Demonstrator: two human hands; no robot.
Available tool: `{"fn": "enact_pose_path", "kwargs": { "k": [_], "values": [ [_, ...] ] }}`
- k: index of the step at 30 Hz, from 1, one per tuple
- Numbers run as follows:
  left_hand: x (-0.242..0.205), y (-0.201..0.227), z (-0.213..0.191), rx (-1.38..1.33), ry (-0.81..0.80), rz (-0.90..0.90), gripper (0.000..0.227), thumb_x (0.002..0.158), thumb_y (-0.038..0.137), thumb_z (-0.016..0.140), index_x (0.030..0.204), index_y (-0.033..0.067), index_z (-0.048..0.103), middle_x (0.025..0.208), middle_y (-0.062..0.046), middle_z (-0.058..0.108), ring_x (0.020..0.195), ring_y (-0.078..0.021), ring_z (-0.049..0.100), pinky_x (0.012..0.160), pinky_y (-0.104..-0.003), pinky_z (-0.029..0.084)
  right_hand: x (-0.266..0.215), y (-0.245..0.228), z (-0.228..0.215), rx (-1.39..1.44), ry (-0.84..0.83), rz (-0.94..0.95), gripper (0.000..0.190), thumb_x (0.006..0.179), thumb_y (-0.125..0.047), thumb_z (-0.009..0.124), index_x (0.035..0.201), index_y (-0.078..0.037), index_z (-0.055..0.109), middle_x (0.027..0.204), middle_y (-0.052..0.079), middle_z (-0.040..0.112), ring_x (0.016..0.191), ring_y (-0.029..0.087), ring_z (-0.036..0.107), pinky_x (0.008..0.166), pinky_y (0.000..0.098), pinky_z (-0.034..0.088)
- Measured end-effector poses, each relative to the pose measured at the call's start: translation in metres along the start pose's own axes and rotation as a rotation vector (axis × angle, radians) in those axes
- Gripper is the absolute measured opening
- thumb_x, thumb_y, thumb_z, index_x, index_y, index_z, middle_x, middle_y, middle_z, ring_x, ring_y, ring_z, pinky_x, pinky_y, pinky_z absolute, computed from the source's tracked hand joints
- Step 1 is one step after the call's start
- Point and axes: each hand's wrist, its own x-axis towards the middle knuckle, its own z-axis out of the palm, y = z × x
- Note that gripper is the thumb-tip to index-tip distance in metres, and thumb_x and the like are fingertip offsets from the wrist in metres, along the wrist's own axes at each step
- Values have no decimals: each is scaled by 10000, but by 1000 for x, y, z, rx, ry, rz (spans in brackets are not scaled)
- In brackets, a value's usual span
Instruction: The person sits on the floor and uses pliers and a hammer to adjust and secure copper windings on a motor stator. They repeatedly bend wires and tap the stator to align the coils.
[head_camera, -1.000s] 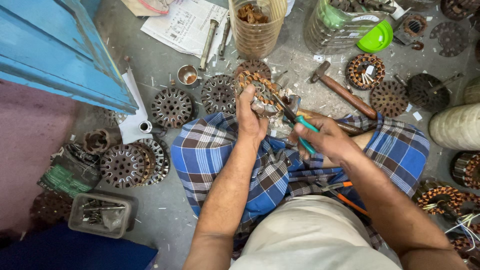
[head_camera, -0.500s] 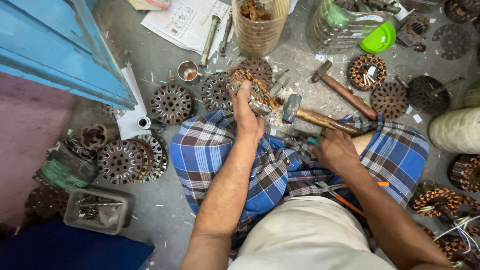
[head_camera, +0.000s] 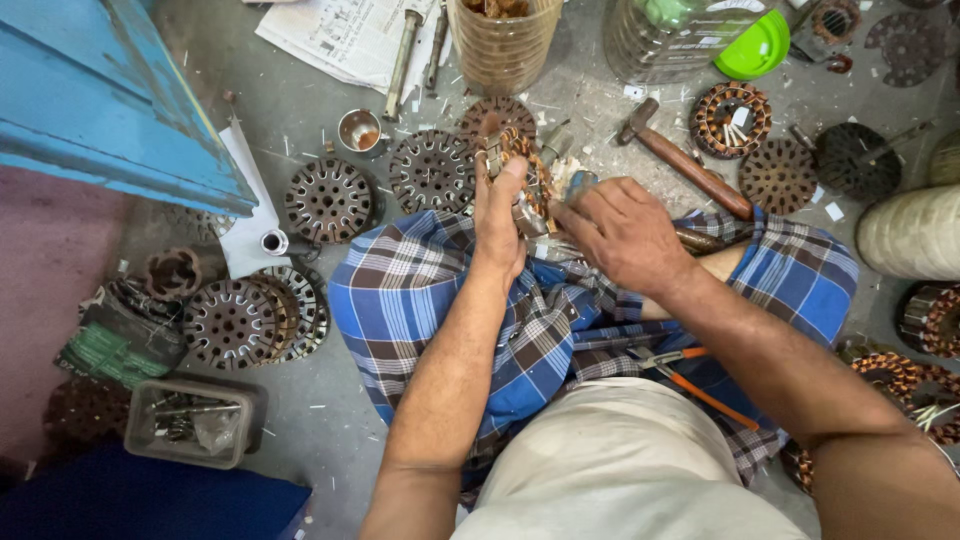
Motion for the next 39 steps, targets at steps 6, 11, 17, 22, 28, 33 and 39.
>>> {"fn": "enact_pose_path", "kwargs": {
  "k": [6,11,17,22,28,33,39],
  "values": [
    [1,-3,-4,48,1,-23,717,908,250,665,1538,42,393,1282,-107,562,1140,-212,566,999,-372,488,-5,-2,3,-16,-24,44,246,901,-259,719,1037,-56,689,858,52,532,821,219,562,708,364,491],
    [3,-5,-3,164,-53,41,680,916,248,679,1495,-27,455,1217,-90,607,1093,-192,574,986,-337,485,-8,-3,-1,-12,-100,50,215,913,-278,701,883,-70,653,816,51,537,788,223,578,637,366,512],
    [2,-1,3,426,-172,79,971,820,406,693,1630,10,332,1191,-104,610,1113,-186,608,1040,-323,508,-10,4,-18,4,-196,-15,178,887,-243,687,830,-76,660,834,59,584,802,226,621,646,370,539],
    [-1,-5,8,559,-254,209,885,850,428,720,1592,48,423,1417,-30,508,1260,-170,558,1156,-337,468,-18,6,-32,12,-289,-28,155,797,-203,691,886,-77,699,902,76,645,852,239,663,666,390,563],
    [-4,-6,12,530,-288,80,1021,780,445,739,1662,114,348,1129,-65,620,1025,-190,614,976,-334,515,-21,10,-30,172,-371,101,185,858,-264,727,876,-80,732,856,101,681,772,275,686,597,427,565],
    [-4,-14,12,529,-253,-3,981,804,438,718,1656,94,378,1330,-109,599,1233,-212,567,1117,-343,445,-34,10,-34,126,-243,36,142,776,-171,702,868,-63,704,834,93,651,776,281,693,622,417,577],
    [1,-36,9,556,-321,13,928,825,410,734,1610,52,392,1571,-176,487,1449,-285,453,1204,-390,361,-47,22,-30,161,-474,41,156,878,-255,711,825,-108,700,762,52,644,721,243,666,623,410,565]
  ]
}}
